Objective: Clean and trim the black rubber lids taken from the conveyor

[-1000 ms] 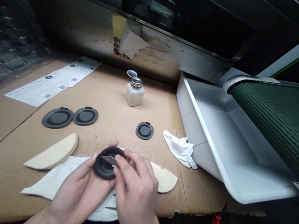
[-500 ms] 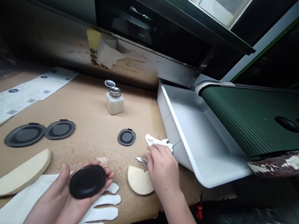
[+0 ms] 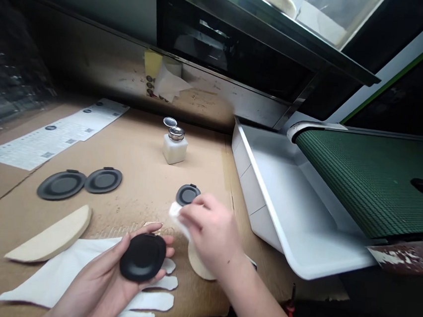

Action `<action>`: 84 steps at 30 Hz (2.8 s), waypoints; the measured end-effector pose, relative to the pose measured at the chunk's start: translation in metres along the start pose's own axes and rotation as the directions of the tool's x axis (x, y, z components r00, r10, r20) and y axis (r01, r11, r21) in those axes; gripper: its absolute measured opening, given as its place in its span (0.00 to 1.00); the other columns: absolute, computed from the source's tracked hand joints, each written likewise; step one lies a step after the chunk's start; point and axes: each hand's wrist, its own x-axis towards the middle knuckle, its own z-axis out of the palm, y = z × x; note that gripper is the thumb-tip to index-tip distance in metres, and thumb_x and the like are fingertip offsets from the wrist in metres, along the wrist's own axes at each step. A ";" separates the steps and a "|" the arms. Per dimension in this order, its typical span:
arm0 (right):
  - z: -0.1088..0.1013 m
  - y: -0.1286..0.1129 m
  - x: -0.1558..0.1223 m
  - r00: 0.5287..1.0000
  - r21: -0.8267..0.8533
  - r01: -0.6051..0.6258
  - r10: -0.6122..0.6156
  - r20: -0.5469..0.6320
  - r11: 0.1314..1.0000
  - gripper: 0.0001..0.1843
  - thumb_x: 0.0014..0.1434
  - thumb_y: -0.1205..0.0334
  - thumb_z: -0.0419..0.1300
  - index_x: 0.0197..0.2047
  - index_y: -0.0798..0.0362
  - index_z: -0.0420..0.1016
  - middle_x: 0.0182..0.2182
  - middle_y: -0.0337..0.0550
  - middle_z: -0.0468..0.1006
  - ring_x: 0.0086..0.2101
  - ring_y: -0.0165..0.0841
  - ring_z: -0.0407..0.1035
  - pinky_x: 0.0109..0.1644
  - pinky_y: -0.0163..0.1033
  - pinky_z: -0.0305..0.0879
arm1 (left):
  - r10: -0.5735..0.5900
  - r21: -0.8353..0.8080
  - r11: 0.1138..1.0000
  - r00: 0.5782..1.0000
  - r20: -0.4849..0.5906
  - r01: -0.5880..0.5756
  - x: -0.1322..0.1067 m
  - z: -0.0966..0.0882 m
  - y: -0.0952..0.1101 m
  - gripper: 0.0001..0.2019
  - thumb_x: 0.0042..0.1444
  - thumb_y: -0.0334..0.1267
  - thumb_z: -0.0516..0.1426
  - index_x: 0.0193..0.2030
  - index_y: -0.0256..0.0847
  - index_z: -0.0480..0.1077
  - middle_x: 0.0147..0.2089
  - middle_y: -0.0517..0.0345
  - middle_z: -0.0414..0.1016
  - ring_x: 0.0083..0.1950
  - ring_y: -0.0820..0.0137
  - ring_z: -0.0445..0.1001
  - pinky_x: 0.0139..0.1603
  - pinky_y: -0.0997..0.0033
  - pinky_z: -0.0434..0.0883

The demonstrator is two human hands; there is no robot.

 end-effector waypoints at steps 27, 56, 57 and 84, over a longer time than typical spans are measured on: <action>0.005 0.007 -0.007 0.998 -0.114 -0.034 0.027 -0.061 0.993 0.09 0.61 0.64 0.53 0.34 0.52 0.74 0.30 0.40 0.72 0.30 0.27 0.66 0.35 0.33 0.60 | 0.035 0.149 0.989 0.995 -0.096 -0.020 -0.002 0.005 0.000 0.21 0.58 0.40 0.51 0.58 0.36 0.60 0.45 0.42 0.73 0.45 0.53 0.72 0.37 0.55 0.73; 0.011 0.013 0.191 0.981 -0.271 -0.170 0.188 0.041 0.947 0.06 0.54 0.64 0.56 0.30 0.50 0.74 0.35 0.39 0.72 0.35 0.30 0.65 0.34 0.34 0.55 | -0.030 -0.098 0.995 0.998 0.046 0.035 0.010 -0.019 -0.005 0.16 0.59 0.44 0.48 0.45 0.38 0.71 0.44 0.42 0.76 0.46 0.58 0.72 0.38 0.57 0.71; 0.004 0.007 0.181 0.986 -0.264 -0.153 0.165 0.021 0.952 0.06 0.56 0.63 0.55 0.31 0.50 0.73 0.36 0.38 0.72 0.36 0.30 0.65 0.35 0.34 0.56 | -0.022 -0.097 0.995 0.999 0.040 0.026 0.009 -0.017 -0.005 0.16 0.59 0.44 0.49 0.46 0.38 0.70 0.44 0.42 0.76 0.46 0.58 0.72 0.38 0.57 0.71; 0.013 -0.017 -0.005 0.960 -0.273 0.231 -0.172 0.223 0.934 0.14 0.62 0.63 0.49 0.26 0.53 0.66 0.24 0.36 0.69 0.26 0.26 0.60 0.27 0.34 0.47 | 0.050 0.120 0.992 0.996 -0.073 -0.041 -0.003 0.007 -0.003 0.18 0.59 0.39 0.51 0.54 0.38 0.66 0.47 0.45 0.71 0.43 0.60 0.71 0.38 0.54 0.72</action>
